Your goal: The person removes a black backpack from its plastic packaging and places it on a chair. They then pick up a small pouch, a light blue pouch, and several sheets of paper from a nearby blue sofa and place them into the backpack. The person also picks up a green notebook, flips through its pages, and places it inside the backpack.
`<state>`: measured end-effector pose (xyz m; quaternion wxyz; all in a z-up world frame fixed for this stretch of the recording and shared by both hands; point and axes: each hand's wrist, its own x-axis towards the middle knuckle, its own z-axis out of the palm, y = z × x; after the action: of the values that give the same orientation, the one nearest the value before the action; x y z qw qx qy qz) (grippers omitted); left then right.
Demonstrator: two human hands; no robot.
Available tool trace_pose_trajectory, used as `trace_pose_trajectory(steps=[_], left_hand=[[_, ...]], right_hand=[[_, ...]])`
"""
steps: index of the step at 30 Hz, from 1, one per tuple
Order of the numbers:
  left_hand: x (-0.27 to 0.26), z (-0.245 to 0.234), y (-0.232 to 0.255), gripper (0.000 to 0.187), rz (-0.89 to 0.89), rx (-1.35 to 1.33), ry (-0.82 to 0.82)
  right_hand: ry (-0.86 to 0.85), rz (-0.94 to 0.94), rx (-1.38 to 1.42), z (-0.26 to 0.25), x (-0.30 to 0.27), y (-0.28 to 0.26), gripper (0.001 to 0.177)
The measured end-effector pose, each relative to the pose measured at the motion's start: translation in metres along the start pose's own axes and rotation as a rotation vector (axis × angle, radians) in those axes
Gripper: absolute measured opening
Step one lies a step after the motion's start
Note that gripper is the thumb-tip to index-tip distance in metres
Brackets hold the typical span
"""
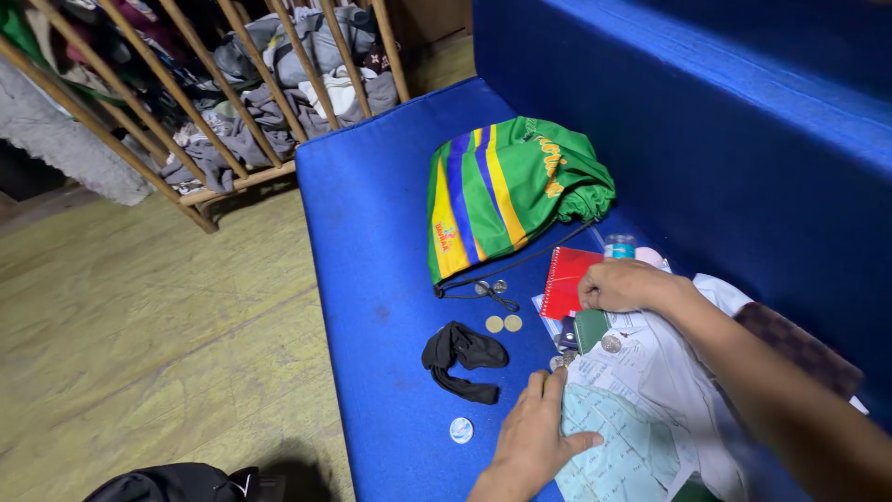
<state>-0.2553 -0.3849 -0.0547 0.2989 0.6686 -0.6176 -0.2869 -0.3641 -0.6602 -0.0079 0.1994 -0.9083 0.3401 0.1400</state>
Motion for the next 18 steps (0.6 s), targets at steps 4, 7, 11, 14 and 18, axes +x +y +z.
trace_pose_trajectory(steps=[4, 7, 11, 14, 18], left_hand=[[-0.003, 0.011, 0.005, 0.114, -0.029, 0.079, -0.106], [-0.004, 0.011, 0.006, 0.116, -0.007, 0.089, -0.058], [-0.007, 0.010, 0.007, 0.116, -0.051, 0.056, -0.080], [-0.011, 0.005, 0.010, 0.117, -0.056, 0.050, -0.053], [-0.019, -0.001, 0.007, 0.111, -0.032, -0.088, 0.071]], right_hand=[[-0.209, -0.042, -0.097, 0.005, 0.005, 0.001, 0.023], [-0.249, -0.047, -0.024, 0.010, 0.006, 0.001, 0.040], [-0.376, -0.056, 0.065, 0.011, 0.001, -0.002, 0.053], [-0.406, -0.138, 0.070, 0.000, -0.004, -0.013, 0.053], [-0.232, -0.216, 0.068, -0.037, -0.028, -0.026, 0.051]])
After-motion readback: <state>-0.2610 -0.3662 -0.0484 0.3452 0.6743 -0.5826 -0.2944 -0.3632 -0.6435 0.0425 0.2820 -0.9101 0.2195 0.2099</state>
